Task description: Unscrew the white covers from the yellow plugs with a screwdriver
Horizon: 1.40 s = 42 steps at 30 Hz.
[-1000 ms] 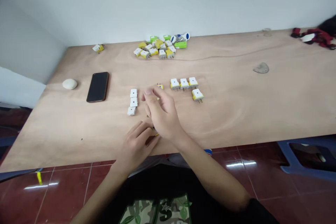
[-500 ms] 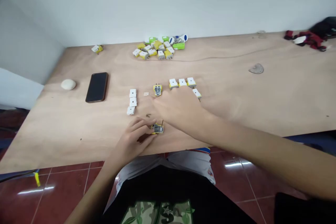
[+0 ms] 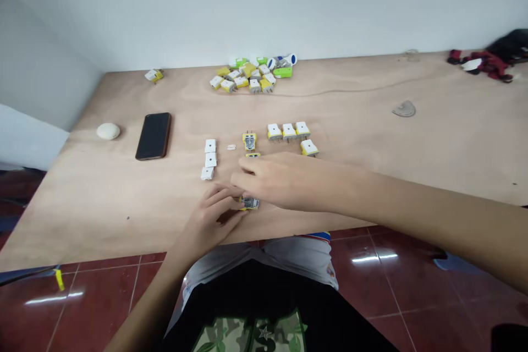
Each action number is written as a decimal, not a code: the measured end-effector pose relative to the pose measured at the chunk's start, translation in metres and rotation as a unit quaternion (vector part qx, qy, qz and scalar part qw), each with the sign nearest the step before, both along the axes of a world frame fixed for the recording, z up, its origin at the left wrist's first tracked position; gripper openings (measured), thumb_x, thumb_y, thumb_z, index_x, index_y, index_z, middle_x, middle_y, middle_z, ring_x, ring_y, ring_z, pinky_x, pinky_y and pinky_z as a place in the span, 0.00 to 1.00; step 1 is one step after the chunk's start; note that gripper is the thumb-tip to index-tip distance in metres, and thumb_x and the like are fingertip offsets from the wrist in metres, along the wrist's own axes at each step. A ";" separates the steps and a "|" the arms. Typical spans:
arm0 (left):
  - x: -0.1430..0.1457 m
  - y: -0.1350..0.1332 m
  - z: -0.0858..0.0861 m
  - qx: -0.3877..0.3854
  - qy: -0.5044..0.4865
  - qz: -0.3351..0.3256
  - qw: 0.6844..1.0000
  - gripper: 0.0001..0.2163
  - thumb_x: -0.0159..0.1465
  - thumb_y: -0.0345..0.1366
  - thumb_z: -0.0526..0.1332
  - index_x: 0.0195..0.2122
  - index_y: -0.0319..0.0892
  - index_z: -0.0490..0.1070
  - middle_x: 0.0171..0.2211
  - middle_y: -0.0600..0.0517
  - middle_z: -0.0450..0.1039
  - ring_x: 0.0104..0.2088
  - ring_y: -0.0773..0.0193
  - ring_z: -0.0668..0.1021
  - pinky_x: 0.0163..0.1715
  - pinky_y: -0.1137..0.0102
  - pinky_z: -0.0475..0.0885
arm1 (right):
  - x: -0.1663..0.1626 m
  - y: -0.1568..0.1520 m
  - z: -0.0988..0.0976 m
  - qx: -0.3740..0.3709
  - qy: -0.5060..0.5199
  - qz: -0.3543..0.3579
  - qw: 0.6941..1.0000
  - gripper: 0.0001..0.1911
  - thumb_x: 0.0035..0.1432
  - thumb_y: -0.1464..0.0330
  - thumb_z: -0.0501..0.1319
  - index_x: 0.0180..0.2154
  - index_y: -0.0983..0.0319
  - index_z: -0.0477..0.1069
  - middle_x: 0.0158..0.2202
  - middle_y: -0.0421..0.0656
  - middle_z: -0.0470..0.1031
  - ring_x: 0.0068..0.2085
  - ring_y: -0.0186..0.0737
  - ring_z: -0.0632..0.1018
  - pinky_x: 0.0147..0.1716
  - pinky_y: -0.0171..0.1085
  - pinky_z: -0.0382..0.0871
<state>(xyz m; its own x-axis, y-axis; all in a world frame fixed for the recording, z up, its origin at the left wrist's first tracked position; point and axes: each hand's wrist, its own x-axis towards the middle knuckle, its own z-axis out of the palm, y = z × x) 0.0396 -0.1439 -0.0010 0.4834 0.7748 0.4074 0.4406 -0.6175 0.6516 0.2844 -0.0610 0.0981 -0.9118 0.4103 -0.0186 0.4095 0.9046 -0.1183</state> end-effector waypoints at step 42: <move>0.000 -0.001 -0.003 0.036 0.003 0.047 0.998 0.06 0.73 0.27 0.68 0.43 0.44 0.73 0.53 0.46 0.81 0.49 0.56 0.79 0.51 0.59 0.79 | 0.027 -0.003 0.006 -0.166 0.057 -0.153 0.973 0.23 0.80 0.61 0.53 0.33 0.61 0.76 0.30 0.45 0.76 0.31 0.42 0.73 0.34 0.40 0.59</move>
<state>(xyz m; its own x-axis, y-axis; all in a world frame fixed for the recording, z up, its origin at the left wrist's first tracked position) 0.0393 -0.1449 -0.0038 0.4123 0.7860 0.4606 0.5022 -0.6179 0.6049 0.3119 -0.0642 0.1037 -0.7513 0.6521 -0.1016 0.6211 0.6466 -0.4429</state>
